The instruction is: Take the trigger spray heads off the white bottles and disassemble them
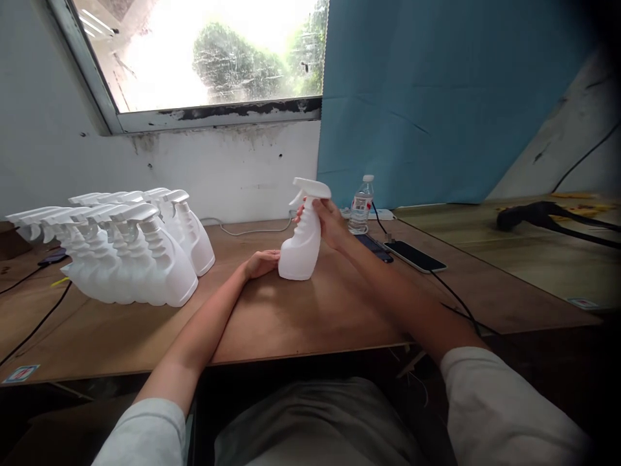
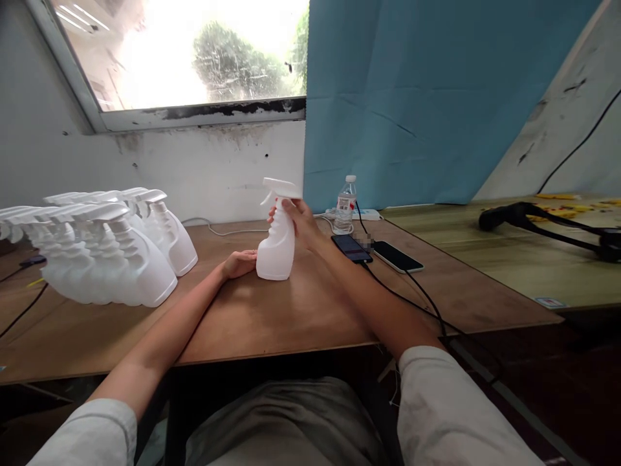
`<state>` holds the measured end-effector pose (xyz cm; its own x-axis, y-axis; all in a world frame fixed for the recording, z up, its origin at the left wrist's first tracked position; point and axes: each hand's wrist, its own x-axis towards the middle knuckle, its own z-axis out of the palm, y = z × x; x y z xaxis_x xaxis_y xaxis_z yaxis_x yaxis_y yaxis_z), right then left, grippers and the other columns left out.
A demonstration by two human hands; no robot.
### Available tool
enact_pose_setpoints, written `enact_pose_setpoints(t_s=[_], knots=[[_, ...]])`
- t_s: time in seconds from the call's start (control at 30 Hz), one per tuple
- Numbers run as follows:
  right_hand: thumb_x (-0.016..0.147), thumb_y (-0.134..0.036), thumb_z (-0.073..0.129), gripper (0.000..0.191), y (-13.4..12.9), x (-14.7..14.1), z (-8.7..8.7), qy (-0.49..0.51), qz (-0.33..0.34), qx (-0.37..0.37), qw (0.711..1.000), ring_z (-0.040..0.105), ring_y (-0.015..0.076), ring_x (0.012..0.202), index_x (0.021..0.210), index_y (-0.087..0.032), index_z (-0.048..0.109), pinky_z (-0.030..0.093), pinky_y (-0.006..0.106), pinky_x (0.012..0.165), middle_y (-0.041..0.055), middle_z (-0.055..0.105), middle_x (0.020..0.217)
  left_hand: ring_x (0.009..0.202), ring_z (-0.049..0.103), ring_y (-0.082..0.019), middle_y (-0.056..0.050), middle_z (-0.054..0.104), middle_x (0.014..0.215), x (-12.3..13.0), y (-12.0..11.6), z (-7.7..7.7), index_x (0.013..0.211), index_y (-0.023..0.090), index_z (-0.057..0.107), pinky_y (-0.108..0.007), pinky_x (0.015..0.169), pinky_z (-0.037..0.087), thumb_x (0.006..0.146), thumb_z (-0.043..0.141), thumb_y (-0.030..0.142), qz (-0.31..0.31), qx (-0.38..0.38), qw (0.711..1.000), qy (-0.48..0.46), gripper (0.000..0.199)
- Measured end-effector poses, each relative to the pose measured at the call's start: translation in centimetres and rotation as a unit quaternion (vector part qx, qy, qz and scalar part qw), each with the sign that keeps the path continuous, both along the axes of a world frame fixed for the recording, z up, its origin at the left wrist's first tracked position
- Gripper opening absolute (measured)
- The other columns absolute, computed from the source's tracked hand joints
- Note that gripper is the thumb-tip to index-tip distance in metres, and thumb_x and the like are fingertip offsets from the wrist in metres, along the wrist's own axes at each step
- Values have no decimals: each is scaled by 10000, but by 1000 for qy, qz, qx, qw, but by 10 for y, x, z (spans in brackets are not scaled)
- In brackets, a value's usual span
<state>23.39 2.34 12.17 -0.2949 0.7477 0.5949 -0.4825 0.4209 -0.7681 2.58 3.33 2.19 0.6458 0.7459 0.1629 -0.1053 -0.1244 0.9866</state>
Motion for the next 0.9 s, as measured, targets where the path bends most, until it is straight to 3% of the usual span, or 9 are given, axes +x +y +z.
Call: enact_pose_setpoints(t_s=[0.1, 0.17, 0.27, 0.33, 0.47, 0.57, 0.63, 0.77, 0.9], knots=[[737, -520, 711, 439, 1, -20, -3, -1, 16, 11, 1000, 627, 134, 633, 1022, -224, 558, 531, 274, 578, 0, 647, 795, 904, 666, -329, -176, 708, 991, -3, 2, 14, 1027, 91, 694, -450, 836, 481, 684, 631, 392, 31, 17, 999, -20, 461], [762, -490, 697, 407, 1, -28, -7, 2, 26, 19, 999, 614, 121, 603, 1032, -219, 559, 526, 265, 562, -3, 642, 792, 979, 649, -309, -149, 689, 1079, -6, 6, 33, 1085, 130, 666, -433, 863, 483, 743, 595, 423, 70, 44, 995, -53, 456], [784, -454, 679, 353, 1, -35, -10, 10, 45, 20, 999, 606, 121, 588, 1005, -203, 565, 526, 263, 547, 1, 640, 781, 1130, 585, -248, -77, 613, 1256, -7, 9, 76, 1139, 227, 621, -386, 922, 474, 874, 395, 561, 137, 100, 978, -119, 482], [781, -462, 675, 347, 0, -36, -9, 11, 54, 15, 998, 612, 128, 602, 972, -196, 560, 527, 264, 546, 5, 642, 778, 1103, 597, -216, -69, 605, 1261, -5, 5, 109, 1117, 244, 624, -359, 889, 498, 903, 282, 621, 184, 163, 960, -134, 552], [706, -421, 762, 423, -2, -39, -6, -3, 23, 3, 1000, 610, 128, 584, 966, -218, 498, 517, 259, 528, -20, 640, 738, 869, 649, -156, -79, 674, 1075, 5, -14, 156, 1108, 212, 650, -282, 745, 522, 859, 514, 565, 240, 309, 919, -40, 453], [705, -448, 756, 469, -5, -41, -3, 2, 26, -1, 1000, 599, 126, 562, 990, -243, 444, 500, 246, 494, -42, 629, 701, 666, 611, -127, -37, 667, 732, 9, -25, 166, 975, 158, 711, -242, 625, 484, 758, 700, 451, 306, 380, 872, 34, 365], [752, -506, 692, 441, -7, -41, -2, 8, 49, -4, 999, 602, 126, 572, 999, -248, 432, 501, 247, 499, -41, 625, 703, 602, 577, -121, -20, 627, 630, 8, -28, 165, 908, 140, 729, -241, 583, 460, 731, 730, 420, 337, 399, 851, 53, 331], [709, -470, 745, 454, -11, -42, -1, -12, 4, 6, 1000, 588, 120, 543, 974, -236, 459, 487, 235, 477, -45, 612, 673, 651, 583, -125, -55, 667, 764, 6, -31, 164, 902, 131, 732, -258, 618, 468, 739, 723, 383, 332, 404, 851, 54, 300], [759, -490, 690, 393, -11, -42, -3, -2, 27, 12, 1000, 608, 128, 601, 973, -215, 507, 507, 249, 526, -16, 625, 728, 663, 550, -112, -30, 625, 784, 8, -38, 170, 877, 166, 751, -260, 639, 446, 734, 726, 319, 356, 459, 810, 84, 211]])
